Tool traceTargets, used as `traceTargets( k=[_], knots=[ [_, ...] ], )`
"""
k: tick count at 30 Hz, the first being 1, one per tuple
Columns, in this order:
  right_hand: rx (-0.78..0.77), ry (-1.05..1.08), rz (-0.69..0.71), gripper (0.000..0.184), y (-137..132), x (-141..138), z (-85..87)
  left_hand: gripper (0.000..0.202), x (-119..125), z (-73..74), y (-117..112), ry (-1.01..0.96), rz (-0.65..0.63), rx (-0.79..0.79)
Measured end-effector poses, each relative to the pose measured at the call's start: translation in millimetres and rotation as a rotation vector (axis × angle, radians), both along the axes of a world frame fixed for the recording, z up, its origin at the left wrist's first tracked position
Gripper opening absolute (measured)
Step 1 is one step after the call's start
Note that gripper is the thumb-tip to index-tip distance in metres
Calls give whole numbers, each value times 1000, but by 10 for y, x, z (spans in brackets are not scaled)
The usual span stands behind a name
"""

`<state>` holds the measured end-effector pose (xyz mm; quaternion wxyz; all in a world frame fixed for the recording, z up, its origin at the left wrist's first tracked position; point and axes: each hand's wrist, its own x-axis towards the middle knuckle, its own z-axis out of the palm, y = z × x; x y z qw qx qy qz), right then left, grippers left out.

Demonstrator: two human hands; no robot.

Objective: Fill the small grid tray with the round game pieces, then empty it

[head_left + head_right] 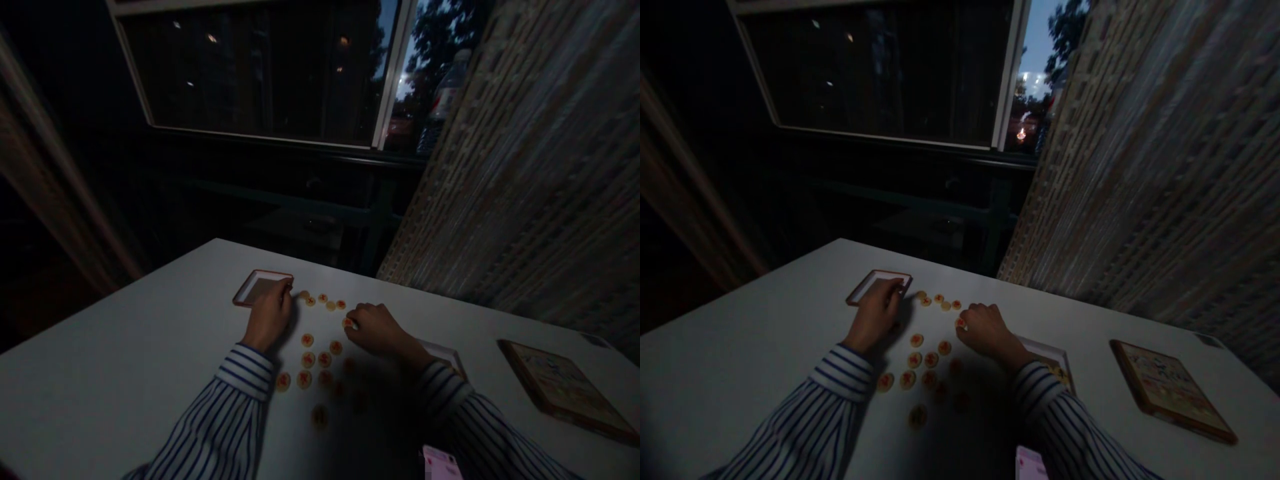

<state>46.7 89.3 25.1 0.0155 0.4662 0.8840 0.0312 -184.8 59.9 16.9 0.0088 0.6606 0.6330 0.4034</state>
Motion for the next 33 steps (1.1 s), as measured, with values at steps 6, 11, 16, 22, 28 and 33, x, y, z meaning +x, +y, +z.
traceTargets(
  k=[6,11,16,22,28,33],
  knots=[
    [22,55,9,31,127,-30,203,36,-88,-142,32,18,-1,82],
    [13,-33,25,25,231,-298,249,37,-81,-194,19,-5,-2,87],
    [16,-79,17,24,283,-485,156,36,-55,-202,4,4,-14,99],
    [27,-70,29,23,303,-535,132,36,-49,-199,5,31,-23,90],
    [-59,217,47,27,341,-476,140,34,-43,-192,-7,18,-37,118],
    [-428,734,25,27,379,-447,108,32,-24,-182,-22,25,-104,128]
  ],
)
